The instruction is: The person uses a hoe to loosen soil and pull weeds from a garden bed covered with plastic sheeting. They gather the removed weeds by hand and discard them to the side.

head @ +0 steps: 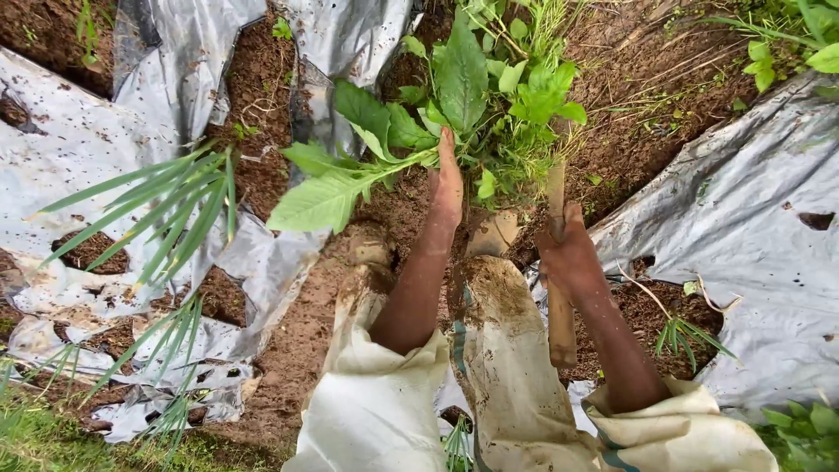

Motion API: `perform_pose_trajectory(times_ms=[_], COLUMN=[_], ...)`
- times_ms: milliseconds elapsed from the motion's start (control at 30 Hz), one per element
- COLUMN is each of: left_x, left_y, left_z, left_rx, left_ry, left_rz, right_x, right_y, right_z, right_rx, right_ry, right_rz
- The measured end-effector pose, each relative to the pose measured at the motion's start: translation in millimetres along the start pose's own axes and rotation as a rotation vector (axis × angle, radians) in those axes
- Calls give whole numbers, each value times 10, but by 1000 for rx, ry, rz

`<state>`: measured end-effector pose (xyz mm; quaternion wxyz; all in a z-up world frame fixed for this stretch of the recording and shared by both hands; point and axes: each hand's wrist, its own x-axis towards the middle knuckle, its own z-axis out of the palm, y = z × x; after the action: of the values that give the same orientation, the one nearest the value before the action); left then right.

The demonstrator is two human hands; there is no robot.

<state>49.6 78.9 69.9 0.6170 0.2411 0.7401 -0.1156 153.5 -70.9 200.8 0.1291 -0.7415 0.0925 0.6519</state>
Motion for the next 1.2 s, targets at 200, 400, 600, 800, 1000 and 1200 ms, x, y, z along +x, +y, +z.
perform_pose_trajectory(times_ms=[200,400,600,800,1000,1200], left_x=[-619,-1143,-2259,-3515,-4626,-5638], left_y=[-41,-72,396,964,1141,1451], left_z=[-114,-182,-448,-850,-1191,-1550], left_rx=[-6,2,-64,-74,163,-290], left_ry=[-34,-87,-98,-141,-30,-56], left_rz=[-28,37,129,319,627,590], right_x=[-844,-1642,-2659,-3449,-4370,-4570], right_y=[-296,-525,-692,-891,-1141,-1323], right_z=[-166,-469,-601,-692,-802,-854], right_rx=[15,80,143,97,29,-98], right_ry=[-18,1,4,-26,-22,-44], right_rz=[29,-13,-132,-286,-441,-636])
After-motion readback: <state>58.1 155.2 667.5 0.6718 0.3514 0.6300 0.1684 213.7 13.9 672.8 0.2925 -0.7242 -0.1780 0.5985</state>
